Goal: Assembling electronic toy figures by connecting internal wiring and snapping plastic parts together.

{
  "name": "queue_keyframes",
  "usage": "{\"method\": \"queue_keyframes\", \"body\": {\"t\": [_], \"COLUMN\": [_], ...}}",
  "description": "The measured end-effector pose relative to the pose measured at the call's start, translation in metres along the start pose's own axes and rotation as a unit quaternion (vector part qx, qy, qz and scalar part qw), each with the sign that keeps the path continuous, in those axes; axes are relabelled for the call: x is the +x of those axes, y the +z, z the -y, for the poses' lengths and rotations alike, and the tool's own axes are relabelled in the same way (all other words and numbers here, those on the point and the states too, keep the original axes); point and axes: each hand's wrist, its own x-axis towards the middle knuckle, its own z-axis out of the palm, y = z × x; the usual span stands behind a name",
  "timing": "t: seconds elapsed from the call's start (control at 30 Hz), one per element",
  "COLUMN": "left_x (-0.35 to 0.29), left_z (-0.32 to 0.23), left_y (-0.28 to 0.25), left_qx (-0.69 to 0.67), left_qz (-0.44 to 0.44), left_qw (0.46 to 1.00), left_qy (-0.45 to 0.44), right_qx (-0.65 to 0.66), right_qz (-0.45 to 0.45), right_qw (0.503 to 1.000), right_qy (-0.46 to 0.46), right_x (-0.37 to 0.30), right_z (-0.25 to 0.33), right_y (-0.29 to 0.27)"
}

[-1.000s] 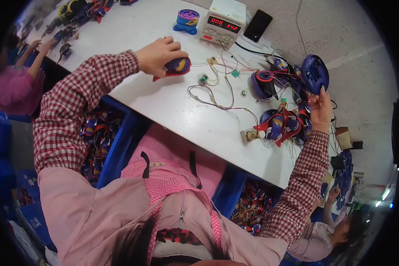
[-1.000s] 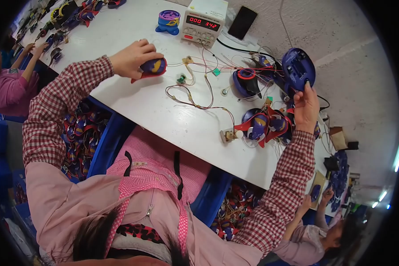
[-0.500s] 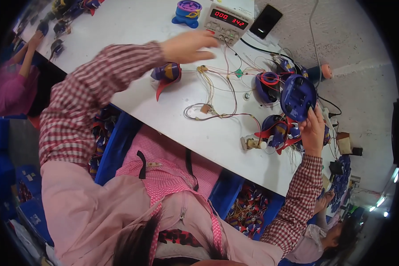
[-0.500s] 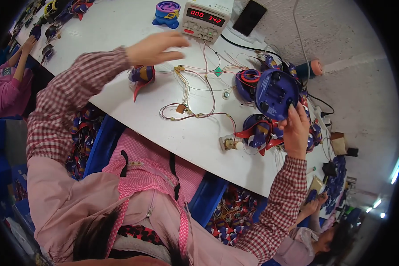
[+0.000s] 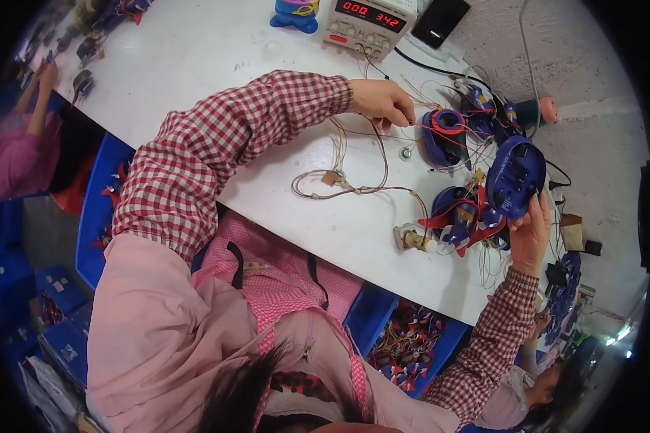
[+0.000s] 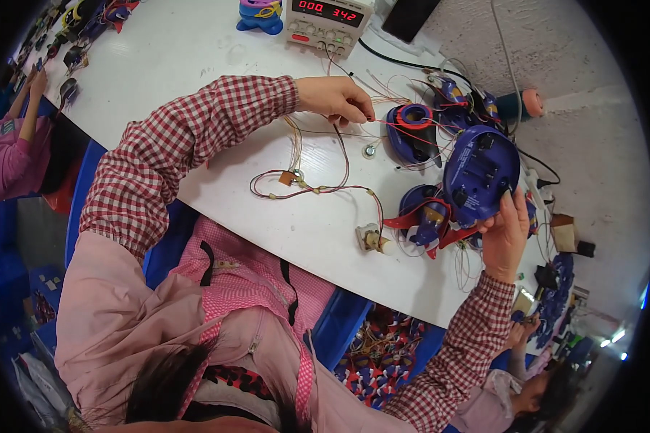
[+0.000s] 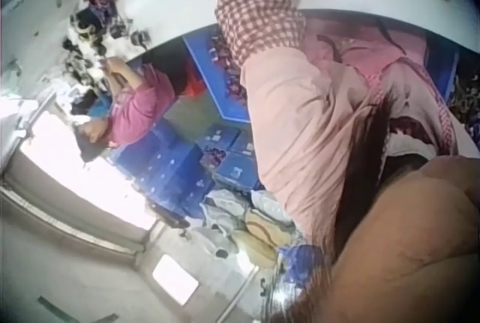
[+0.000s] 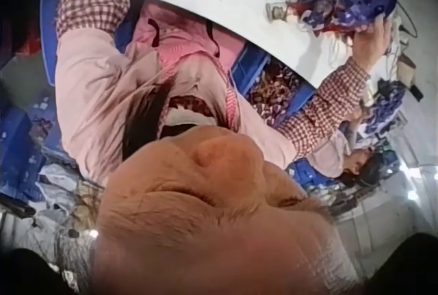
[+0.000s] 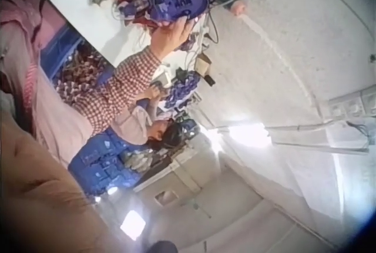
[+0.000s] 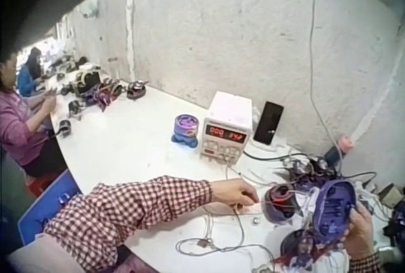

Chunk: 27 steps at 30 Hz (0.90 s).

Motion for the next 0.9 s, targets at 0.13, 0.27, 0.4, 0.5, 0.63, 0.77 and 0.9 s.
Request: {"method": "queue_keyframes", "body": {"t": [0.13,0.27,0.4,0.5,0.63,0.77,0.9], "left_x": [-0.009,-0.009,-0.01,-0.012,-0.014,-0.027,-0.037], "left_z": [0.005,0.004,0.008,0.007,0.005,-0.01,-0.007], "left_y": [-0.001,0.004,0.007,0.009,0.007,0.002,-0.003], "left_qx": [-0.078,-0.082,-0.121,-0.136,-0.139,-0.041,0.069], "left_qz": [-0.009,-0.036,-0.034,-0.067,-0.069,-0.08,-0.118], "left_qw": [0.997,0.996,0.992,0.988,0.988,0.996,0.984], "left_qy": [-0.002,0.011,0.018,0.026,0.021,0.017,0.117], "right_qx": [0.024,0.022,0.026,0.01,-0.006,-0.017,-0.012], "right_qz": [-0.003,-0.033,-0.011,-0.014,-0.005,-0.02,-0.045], "right_qw": [0.999,0.998,0.999,0.999,0.999,0.999,0.998], "right_qy": [0.044,0.043,0.046,0.042,0.044,0.037,0.039], "right_x": [0.012,0.028,0.043,0.051,0.058,0.055,0.049], "right_z": [-0.009,-0.017,-0.023,-0.025,-0.029,-0.028,-0.024], "right_y": [-0.006,0.007,0.031,0.052,0.064,0.056,0.049]}}
